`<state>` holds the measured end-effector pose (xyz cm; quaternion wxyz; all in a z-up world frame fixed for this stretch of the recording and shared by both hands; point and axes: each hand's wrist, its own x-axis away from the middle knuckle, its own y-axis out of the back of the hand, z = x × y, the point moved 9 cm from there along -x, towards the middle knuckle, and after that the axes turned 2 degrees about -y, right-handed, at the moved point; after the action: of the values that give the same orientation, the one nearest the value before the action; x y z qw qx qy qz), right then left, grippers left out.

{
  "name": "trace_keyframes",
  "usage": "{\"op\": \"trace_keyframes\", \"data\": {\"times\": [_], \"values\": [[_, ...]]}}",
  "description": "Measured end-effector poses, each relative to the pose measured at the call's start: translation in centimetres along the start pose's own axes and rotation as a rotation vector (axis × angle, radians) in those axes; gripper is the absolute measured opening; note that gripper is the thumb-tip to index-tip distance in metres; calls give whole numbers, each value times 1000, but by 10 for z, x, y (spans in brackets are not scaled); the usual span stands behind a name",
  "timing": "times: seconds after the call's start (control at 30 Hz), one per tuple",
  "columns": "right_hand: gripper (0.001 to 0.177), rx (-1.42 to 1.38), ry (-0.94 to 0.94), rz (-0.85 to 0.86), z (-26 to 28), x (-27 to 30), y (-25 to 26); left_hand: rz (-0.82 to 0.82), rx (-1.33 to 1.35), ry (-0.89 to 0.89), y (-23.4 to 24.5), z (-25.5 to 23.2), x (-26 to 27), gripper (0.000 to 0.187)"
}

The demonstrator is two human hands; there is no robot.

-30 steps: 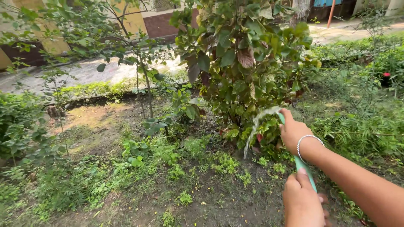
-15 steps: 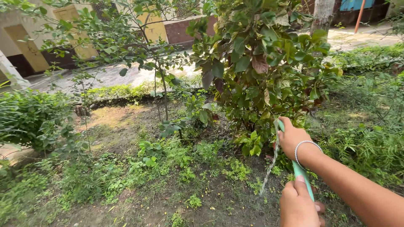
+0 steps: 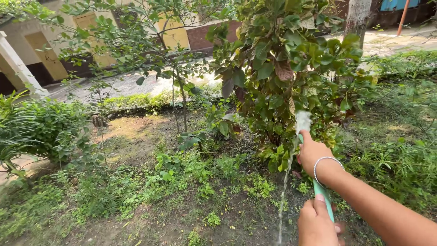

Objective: Watering plants in a garden using a hose.

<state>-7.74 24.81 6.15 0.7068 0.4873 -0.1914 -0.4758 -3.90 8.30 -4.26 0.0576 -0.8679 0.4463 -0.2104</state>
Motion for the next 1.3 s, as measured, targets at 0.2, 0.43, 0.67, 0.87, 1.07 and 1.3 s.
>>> {"op": "trace_keyframes", "data": {"times": [0.2, 0.43, 0.67, 0.87, 1.07, 1.3], "values": [[59, 28, -25, 12, -7, 0, 6, -25, -11, 18, -6, 3, 1, 44], [52, 25, -71, 52, -17, 7, 1, -60, -11, 5, -6, 10, -2, 45], [60, 46, -105, 92, -14, 14, 3, -22, 23, 78, -9, 11, 2, 44], [50, 37, -79, 59, -26, 8, -4, 13, 12, 68, -12, 14, 3, 45], [61, 71, -84, 80, -32, 5, -4, 30, 1, 84, -15, 8, 12, 41], [52, 87, -119, 57, -47, 9, -4, 73, 1, 135, -21, 14, 22, 44]]}}
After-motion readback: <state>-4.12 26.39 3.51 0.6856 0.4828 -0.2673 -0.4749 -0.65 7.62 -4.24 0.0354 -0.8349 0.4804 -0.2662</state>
